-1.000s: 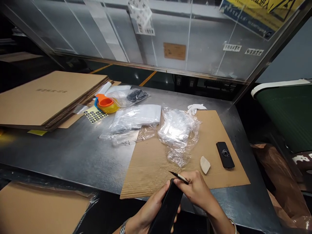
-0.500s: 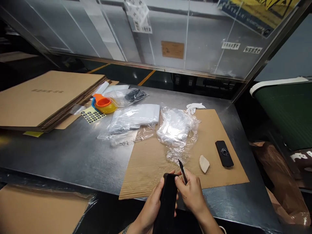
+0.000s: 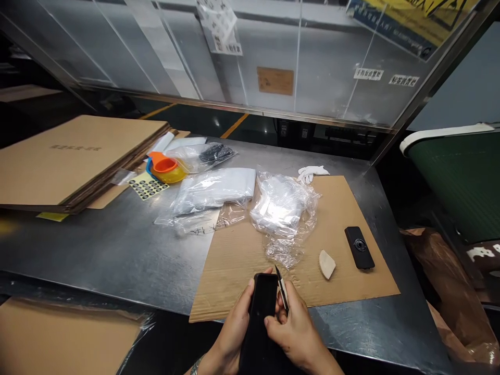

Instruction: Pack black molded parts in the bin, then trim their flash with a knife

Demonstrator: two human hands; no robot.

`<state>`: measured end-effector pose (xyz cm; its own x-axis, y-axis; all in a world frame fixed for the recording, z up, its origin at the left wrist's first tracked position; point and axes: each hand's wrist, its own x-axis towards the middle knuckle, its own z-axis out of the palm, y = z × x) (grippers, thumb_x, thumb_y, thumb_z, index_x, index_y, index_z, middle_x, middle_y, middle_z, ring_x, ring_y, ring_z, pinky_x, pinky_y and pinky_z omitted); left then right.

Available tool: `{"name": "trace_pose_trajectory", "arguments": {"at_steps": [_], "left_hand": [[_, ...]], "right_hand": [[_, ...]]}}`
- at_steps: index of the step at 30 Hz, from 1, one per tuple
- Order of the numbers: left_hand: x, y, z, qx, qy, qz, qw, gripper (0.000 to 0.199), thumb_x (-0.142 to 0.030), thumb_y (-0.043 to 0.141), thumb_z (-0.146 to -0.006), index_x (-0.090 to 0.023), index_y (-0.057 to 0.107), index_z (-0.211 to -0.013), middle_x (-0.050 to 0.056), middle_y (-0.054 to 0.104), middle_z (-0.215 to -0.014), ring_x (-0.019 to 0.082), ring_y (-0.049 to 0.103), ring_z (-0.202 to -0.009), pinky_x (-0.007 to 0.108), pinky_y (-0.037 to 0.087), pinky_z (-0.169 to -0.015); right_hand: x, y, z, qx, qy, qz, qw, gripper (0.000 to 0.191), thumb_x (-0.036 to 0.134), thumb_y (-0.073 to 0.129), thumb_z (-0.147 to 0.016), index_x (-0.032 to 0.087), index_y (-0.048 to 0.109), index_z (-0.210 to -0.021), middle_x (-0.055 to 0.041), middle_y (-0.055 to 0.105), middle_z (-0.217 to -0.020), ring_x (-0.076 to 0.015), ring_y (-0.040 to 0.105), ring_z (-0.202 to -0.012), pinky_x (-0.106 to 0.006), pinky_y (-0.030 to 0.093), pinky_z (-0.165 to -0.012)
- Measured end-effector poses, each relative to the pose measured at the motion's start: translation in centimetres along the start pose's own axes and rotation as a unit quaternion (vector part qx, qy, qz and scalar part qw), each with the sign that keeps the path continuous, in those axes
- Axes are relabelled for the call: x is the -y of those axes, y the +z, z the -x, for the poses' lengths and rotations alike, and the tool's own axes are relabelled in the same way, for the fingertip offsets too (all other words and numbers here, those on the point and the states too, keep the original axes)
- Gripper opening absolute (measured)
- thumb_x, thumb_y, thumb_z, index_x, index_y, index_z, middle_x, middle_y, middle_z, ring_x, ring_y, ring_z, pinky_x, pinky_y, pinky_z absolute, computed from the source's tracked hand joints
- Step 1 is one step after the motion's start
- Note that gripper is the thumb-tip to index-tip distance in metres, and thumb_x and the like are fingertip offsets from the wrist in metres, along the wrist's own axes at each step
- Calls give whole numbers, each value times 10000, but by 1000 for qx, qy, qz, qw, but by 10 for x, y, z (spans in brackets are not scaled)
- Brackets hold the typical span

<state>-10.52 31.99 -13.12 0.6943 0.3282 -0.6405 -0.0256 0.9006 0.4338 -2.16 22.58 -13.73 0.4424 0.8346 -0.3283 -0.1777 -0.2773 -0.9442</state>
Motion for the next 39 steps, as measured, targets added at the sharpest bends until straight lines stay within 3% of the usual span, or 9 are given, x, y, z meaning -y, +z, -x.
{"name": "trace_pose_trajectory", "arguments": {"at_steps": [5, 10, 13, 16, 22, 28, 32, 35, 39], "left_hand": [[-10, 6, -4, 0, -107, 49, 993, 582, -585, 350, -842, -67, 614, -816, 73, 607, -624, 137, 566, -458, 225, 455, -442], [-12, 1, -11, 17, -146, 73, 986, 632, -580, 280, -863, -52, 618, -777, 79, 609, -591, 146, 586, -462, 215, 456, -427], [-16, -5, -13, 18, -154, 53, 986, 649, -599, 291, -850, -50, 616, -733, 85, 593, -540, 144, 577, -437, 197, 425, -399], [-19, -7, -13, 23, -129, 69, 989, 582, -580, 341, -848, -74, 622, -785, 66, 610, -608, 143, 583, -478, 221, 457, -447], [-20, -6, -12, 35, -77, 72, 994, 550, -556, 333, -862, -94, 620, -784, 58, 609, -676, 137, 566, -525, 268, 499, -557], [-17, -9, -15, 34, -42, 58, 997, 522, -561, 349, -856, -107, 601, -908, 68, 631, -720, 139, 571, -552, 278, 488, -595], [-10, -12, -26, -47, 65, -54, 995, 511, -569, 483, -795, -146, 529, -1077, 41, 634, -702, 179, 611, -645, 272, 479, -619], [-4, -18, -40, -72, 192, -139, 969, 424, -472, 585, -772, -168, 538, -1064, 69, 645, -935, 212, 579, -977, 257, 444, -822], [4, -28, -59, -99, 296, -256, 915, 374, -391, 535, -826, -185, 507, -1137, 85, 503, -1250, 197, 368, -1246, 261, 238, -1055]], "right_hand": [[-16, 4, 15, 38, 2, -54, 998, 710, 309, 677, -657, 243, 355, -1286, -38, 490, -987, -133, 502, -762, -227, 422, -617], [-21, -6, 19, 76, 13, -142, 987, 794, 424, 717, -650, 291, 333, -1332, -23, 487, -999, -113, 501, -733, -237, 425, -667], [-22, -20, 15, 22, 9, -45, 999, 675, 448, 651, -726, 278, 370, -1316, 1, 499, -938, -89, 481, -653, -231, 429, -659], [-31, -37, 4, -97, 10, 118, 988, 568, 479, 504, -829, 210, 379, -1313, -23, 563, -910, -162, 555, -808, -293, 444, -780], [-54, -60, -17, -228, -2, 355, 907, 490, 449, 302, -906, 195, 360, -1320, -112, 468, -1313, -265, 445, -1194, -422, 395, -938], [-58, -56, -23, -252, -7, 570, 782, 432, 245, 222, -919, 117, 408, -1288, -159, 562, -1062, -273, 606, -855, -372, 489, -620], [-58, -51, -27, -294, -22, 678, 674, 403, 132, 288, -879, 97, 472, -1236, -151, 536, -919, -284, 561, -806, -367, 448, -598], [-57, -51, -31, -312, -48, 692, 649, 358, 111, 333, -864, 94, 513, -1172, -153, 525, -907, -291, 519, -843, -369, 431, -622], [-42, -52, -44, -302, -143, 658, 675, 288, 164, 376, -885, 119, 511, -1136, -133, 538, -914, -271, 496, -848, -389, 422, -703]]}}
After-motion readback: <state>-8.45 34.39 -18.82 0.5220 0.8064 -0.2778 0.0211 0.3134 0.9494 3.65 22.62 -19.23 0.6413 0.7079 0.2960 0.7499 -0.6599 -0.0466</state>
